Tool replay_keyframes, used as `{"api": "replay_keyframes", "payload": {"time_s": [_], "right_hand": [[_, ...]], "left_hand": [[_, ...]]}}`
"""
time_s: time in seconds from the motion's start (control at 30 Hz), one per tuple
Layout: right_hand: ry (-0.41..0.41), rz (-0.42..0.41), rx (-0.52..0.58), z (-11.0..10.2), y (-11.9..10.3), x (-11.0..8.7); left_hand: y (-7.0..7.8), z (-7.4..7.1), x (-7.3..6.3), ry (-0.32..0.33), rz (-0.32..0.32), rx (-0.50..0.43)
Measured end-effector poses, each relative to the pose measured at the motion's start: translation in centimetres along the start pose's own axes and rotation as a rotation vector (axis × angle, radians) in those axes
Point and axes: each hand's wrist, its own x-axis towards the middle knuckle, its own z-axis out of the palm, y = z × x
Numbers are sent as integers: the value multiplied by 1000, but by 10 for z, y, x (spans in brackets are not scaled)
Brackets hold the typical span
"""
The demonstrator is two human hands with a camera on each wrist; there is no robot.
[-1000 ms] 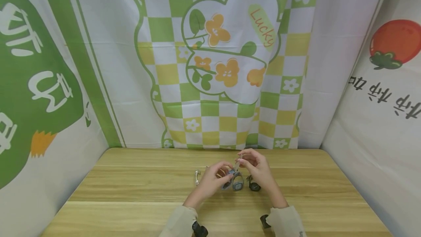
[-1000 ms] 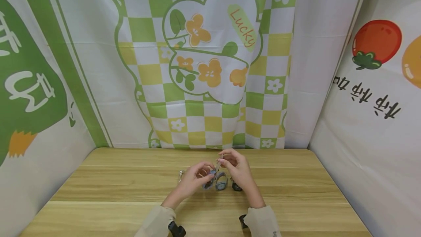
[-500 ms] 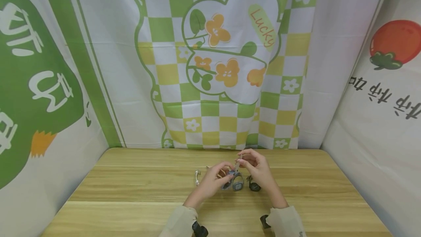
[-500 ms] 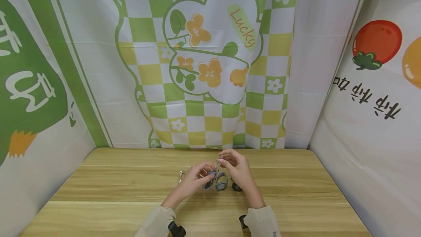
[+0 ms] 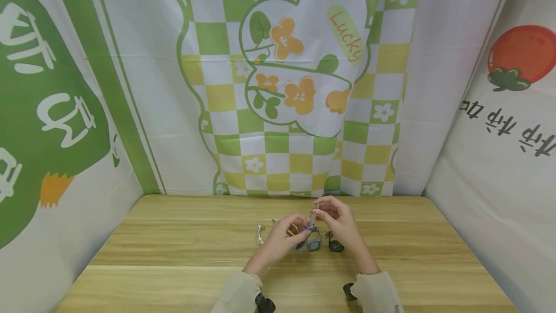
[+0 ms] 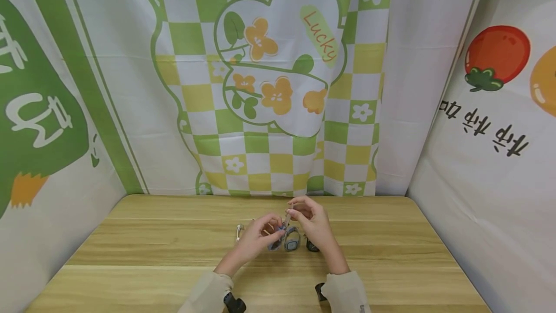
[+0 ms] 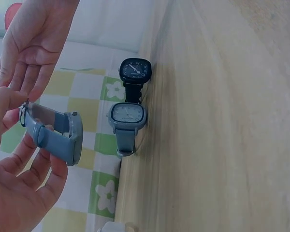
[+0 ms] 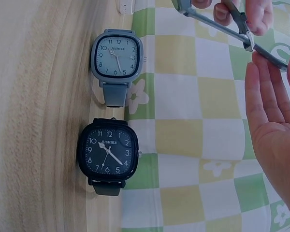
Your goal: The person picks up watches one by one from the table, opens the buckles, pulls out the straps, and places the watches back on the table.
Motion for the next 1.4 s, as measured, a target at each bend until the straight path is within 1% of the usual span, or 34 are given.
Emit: {"api": "replay_keyframes", "payload": {"time_s": [0.13,0.3,0.43,0.63,0.8,0.93,1.03,1.2,1.27,1.4], "right_hand": [[1,-7,4,0,-1,1],[-7,12,10,0,-2,1],[-3,24,18,1,-2,2],[-1,17,20,1,-1,2],[-1,10,27,1,-1,2],[-3,7,31,1,-2,1],[-3,6,30,2,-2,1],[1,6,35,2,-1,0],[1,5,35,1,-1,0],[-1,4,31,1,-1,0]], "left_hand": [[1,5,2,52,17,18],[0,10,2,123,29,17],[-1,12,3,151,46,27],[1,12,4,159,48,31],[2,11,4,129,49,25],[2,11,3,112,42,2],[2,12,3,126,53,-2],[0,13,3,173,80,2],[-1,13,3,190,73,-3],[-1,13,3,210,36,-11]]}}
